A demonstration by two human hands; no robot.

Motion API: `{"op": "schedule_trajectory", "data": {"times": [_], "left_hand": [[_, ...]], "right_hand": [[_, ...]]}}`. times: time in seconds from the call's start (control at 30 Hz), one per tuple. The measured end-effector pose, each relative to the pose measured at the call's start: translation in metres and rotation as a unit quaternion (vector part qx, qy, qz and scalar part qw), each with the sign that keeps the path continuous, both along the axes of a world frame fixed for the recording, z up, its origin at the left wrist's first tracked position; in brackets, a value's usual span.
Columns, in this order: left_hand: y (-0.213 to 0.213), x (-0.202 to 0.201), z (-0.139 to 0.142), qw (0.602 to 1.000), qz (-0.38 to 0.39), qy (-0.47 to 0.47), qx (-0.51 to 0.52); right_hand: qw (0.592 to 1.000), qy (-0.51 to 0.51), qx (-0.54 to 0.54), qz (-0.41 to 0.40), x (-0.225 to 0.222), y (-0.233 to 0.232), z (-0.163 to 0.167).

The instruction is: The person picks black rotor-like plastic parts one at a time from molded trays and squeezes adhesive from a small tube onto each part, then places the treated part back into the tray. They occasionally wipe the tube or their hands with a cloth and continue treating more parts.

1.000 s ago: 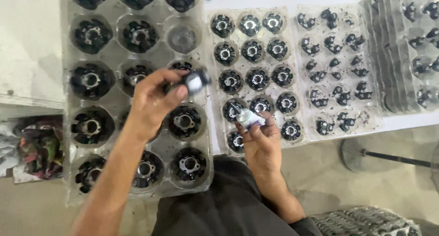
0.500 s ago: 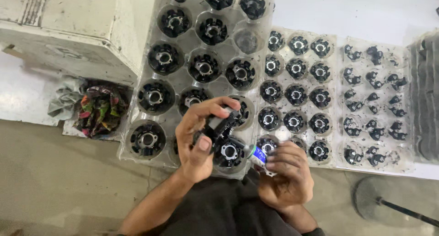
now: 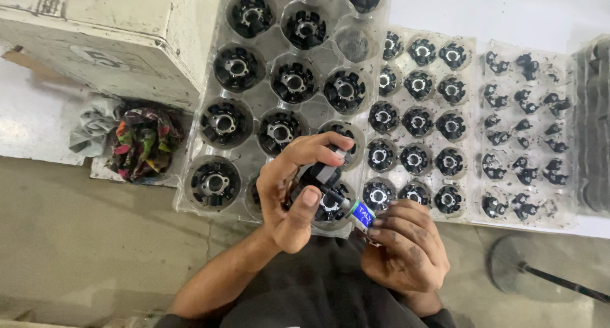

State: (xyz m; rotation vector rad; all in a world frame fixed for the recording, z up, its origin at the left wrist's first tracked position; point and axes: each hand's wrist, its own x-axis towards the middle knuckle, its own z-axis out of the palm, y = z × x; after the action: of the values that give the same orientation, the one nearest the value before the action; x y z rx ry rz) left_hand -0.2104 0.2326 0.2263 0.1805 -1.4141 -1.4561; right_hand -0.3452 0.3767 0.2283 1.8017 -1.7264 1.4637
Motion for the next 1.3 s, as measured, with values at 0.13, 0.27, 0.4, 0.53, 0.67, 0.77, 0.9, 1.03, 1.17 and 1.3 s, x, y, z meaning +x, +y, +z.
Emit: {"op": "schedule_trajectory", "data": {"times": [0.13, 0.27, 0.4, 0.53, 0.67, 0.77, 0.9, 1.03, 1.17, 1.3], "left_hand": [[0.006, -0.002, -0.005, 0.995, -0.032, 0.050, 0.077], [0.004, 0.000, -0.008, 0.994, -0.040, 0.046, 0.096], [0.001, -0.001, -0.012, 0.992, -0.041, 0.051, 0.110], [0.003, -0.005, -0.015, 0.976, -0.062, 0.118, 0.172], [0.011, -0.009, -0.013, 0.902, -0.112, 0.243, 0.339], [0.021, -0.023, -0.013, 0.819, -0.122, 0.317, 0.463], [0.026, -0.029, -0.017, 0.765, -0.124, 0.309, 0.551], [0.025, -0.031, -0.021, 0.744, -0.123, 0.302, 0.584], [0.024, -0.034, -0.024, 0.738, -0.120, 0.292, 0.596], [0.023, -0.037, -0.025, 0.730, -0.115, 0.278, 0.613]], "right_hand": [[1.000, -0.006, 0.010, -0.012, 0.002, 0.002, 0.001], [1.000, -0.002, 0.010, -0.008, 0.002, 0.001, -0.001], [1.000, 0.001, 0.016, -0.012, 0.002, -0.001, 0.000], [1.000, -0.002, 0.023, 0.000, 0.002, -0.002, 0.003], [0.999, -0.019, 0.010, -0.044, 0.007, -0.005, 0.001], [0.997, -0.029, -0.027, -0.065, 0.008, -0.008, -0.002], [0.997, -0.004, -0.020, -0.071, 0.006, -0.008, -0.003], [0.997, -0.002, -0.017, -0.070, 0.001, -0.009, -0.002], [0.998, -0.006, -0.007, -0.068, 0.000, -0.006, -0.003], [0.997, -0.009, -0.007, -0.075, -0.001, -0.006, -0.005]]}}
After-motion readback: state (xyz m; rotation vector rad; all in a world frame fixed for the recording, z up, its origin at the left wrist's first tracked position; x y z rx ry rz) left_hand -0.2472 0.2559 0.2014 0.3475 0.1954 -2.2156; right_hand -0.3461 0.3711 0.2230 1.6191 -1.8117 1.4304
